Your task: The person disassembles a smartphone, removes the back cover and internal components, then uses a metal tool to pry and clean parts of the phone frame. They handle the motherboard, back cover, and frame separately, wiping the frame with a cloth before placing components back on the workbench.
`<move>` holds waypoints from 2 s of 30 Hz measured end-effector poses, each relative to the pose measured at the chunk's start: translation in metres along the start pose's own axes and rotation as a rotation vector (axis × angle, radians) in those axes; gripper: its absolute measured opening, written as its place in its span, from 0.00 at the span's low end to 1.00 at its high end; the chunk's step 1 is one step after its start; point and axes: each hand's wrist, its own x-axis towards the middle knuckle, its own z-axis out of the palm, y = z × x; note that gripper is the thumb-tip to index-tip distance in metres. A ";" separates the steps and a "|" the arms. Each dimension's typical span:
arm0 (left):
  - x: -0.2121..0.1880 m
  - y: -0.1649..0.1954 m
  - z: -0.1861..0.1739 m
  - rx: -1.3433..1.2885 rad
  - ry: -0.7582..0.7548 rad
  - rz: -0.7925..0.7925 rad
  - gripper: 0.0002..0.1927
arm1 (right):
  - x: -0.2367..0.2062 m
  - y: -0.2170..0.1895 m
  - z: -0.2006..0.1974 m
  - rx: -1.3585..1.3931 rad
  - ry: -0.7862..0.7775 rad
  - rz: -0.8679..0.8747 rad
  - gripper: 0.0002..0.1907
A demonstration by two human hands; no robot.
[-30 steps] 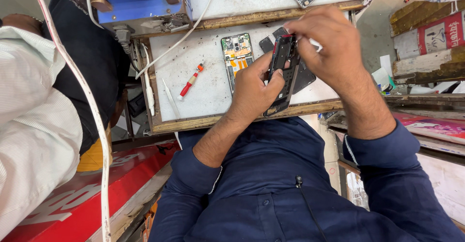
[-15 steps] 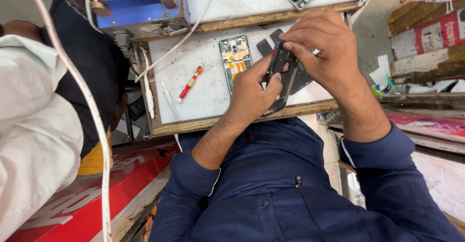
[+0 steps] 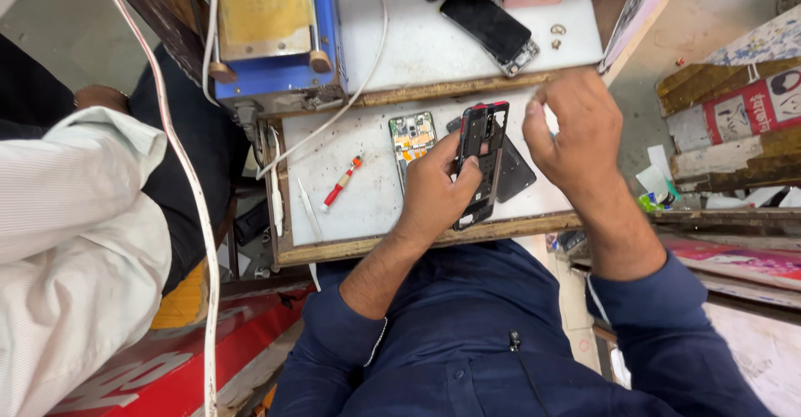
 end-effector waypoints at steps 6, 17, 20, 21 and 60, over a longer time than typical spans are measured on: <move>0.001 -0.010 0.001 -0.276 -0.058 -0.125 0.20 | -0.034 0.015 0.006 0.346 -0.207 0.460 0.14; 0.010 -0.017 -0.004 -0.442 -0.088 -0.124 0.19 | -0.091 0.039 0.048 1.219 -0.350 0.794 0.14; 0.009 -0.020 -0.002 -0.456 -0.093 -0.159 0.23 | -0.091 0.035 0.050 1.235 -0.303 0.763 0.12; 0.008 -0.022 -0.001 -0.443 -0.098 -0.179 0.25 | -0.090 0.033 0.050 1.250 -0.263 0.799 0.13; -0.020 -0.029 -0.008 -0.384 0.081 -0.186 0.17 | -0.101 -0.017 0.048 1.157 -0.168 0.816 0.18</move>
